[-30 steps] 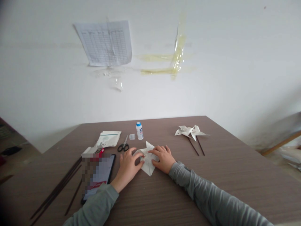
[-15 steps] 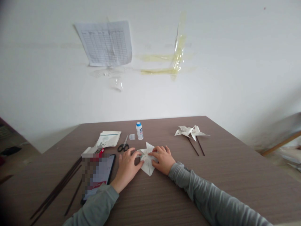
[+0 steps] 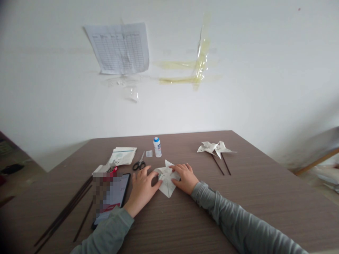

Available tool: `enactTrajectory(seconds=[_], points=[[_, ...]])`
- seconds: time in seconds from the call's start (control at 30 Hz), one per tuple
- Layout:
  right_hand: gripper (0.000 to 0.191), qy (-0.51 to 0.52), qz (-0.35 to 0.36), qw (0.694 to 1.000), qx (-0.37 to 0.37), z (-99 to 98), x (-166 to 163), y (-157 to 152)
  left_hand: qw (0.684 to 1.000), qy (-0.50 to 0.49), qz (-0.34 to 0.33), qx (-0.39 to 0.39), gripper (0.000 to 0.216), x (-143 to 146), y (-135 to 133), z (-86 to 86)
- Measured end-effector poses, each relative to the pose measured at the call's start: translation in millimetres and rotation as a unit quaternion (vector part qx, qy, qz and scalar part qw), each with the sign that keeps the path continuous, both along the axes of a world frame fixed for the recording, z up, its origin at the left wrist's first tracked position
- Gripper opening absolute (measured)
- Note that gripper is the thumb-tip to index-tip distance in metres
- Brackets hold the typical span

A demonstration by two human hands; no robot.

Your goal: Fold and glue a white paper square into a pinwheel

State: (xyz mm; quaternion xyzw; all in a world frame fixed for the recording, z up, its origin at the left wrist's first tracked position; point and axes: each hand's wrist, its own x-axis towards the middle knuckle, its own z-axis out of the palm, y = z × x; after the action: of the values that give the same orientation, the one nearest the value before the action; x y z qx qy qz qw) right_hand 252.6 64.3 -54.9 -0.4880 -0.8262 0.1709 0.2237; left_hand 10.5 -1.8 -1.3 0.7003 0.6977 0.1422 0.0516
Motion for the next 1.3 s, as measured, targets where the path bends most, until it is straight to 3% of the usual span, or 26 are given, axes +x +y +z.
enactTrajectory(seconds=[0.17, 0.33, 0.47, 0.73, 0.87, 1.0, 1.3], points=[[0.047, 0.075, 0.027, 0.996, 0.045, 0.6, 6.0, 26.5, 1.000, -0.003, -0.007, 0.006, 0.028, -3.7, -0.5, 0.5], [0.010, 0.109, 0.014, 0.991, 0.077, 27.9, 3.3, 61.7, 1.000, 0.003, -0.007, -0.010, 0.033, -6.9, -2.3, 3.6], [0.019, 0.055, -0.038, 0.994, 0.084, 45.0, -11.5, 86.1, 1.000, 0.005, -0.009, -0.026, 0.037, -8.8, -4.1, 7.9], [0.012, 0.021, -0.055, 0.994, 0.091, 48.9, -45.4, 110.9, 1.000, 0.010, -0.001, -0.027, 0.040, -17.1, -4.2, 10.8], [0.020, 0.009, -0.029, 0.995, 0.094, 52.5, -58.7, 109.8, 0.998, 0.024, 0.009, -0.051, 0.045, -19.6, -5.3, 16.6], [0.043, -0.031, 0.023, 0.995, 0.091, 48.5, -66.7, 109.4, 0.998, 0.034, 0.015, -0.059, 0.046, -19.8, -6.2, 22.3], [0.082, -0.029, 0.053, 0.991, 0.118, 9.2, -77.4, 141.5, 0.996, 0.043, 0.014, -0.076, 0.050, -21.4, -2.7, 23.5]])
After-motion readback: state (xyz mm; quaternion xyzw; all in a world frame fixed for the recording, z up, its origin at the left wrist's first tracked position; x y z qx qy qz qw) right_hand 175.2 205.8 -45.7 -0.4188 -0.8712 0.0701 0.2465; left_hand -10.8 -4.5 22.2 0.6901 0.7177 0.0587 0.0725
